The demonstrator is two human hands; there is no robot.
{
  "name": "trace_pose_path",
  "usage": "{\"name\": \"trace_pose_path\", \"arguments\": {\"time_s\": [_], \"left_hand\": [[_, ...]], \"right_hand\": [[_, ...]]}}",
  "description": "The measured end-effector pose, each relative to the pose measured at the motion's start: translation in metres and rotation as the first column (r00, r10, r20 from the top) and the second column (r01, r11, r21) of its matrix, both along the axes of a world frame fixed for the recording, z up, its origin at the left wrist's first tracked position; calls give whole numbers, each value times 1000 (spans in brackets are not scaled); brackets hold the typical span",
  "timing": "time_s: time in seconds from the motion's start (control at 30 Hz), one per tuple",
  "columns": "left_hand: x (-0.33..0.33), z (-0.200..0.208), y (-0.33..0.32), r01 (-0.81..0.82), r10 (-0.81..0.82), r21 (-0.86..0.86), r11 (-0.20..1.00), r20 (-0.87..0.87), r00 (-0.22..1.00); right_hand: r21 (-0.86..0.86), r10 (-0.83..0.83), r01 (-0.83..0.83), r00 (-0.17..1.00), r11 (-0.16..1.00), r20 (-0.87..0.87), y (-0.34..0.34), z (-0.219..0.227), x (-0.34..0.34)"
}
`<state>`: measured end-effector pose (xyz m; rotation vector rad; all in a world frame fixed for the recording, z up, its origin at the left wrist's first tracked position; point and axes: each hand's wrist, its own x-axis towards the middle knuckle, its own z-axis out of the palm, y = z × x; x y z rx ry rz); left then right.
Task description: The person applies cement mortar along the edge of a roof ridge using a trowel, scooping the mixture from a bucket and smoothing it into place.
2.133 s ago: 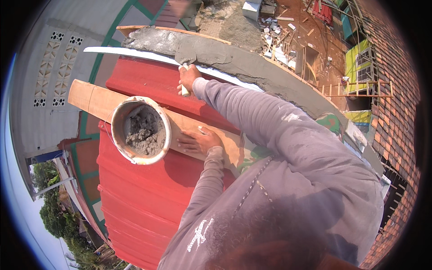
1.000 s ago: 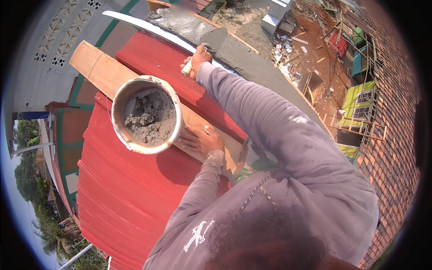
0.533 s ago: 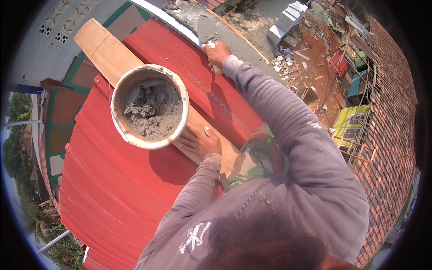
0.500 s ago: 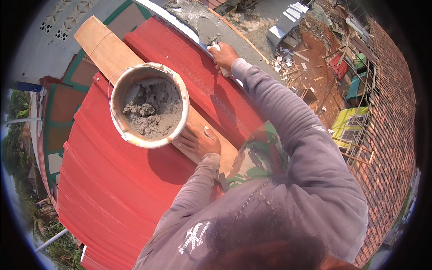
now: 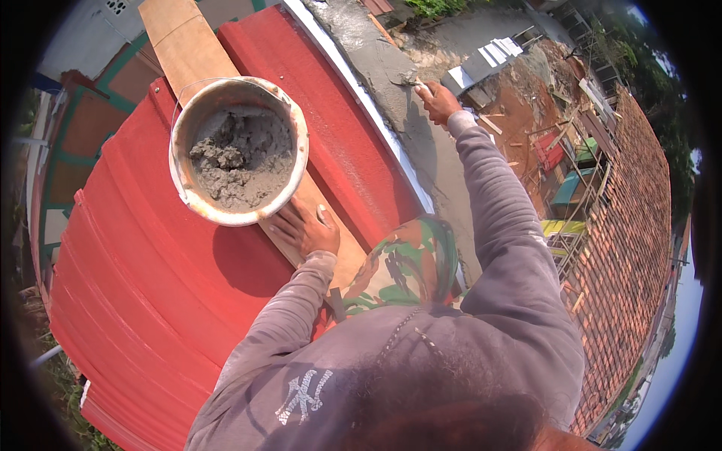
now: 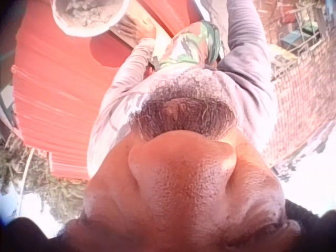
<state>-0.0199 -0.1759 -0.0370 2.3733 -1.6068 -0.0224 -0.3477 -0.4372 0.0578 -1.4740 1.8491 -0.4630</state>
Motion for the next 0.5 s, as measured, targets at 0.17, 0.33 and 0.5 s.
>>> {"name": "trace_pose_path", "arguments": {"time_s": [0.17, 0.33, 0.5], "left_hand": [[-1, 2, 1, -4, 4, 30, 1000, -3, 1000], [-2, -2, 0, 0, 1, 39, 999, -9, 1000], [-2, -2, 0, -9, 10, 37, 999, -52, 999]], "right_hand": [[0, -159, 159, 984, 987, 83, 48, -11, 4], [-20, -355, 362, 921, 932, 158, 111, -22, 7], [9, -361, 378, 877, 926, 317, 149, -12, 22]]}}
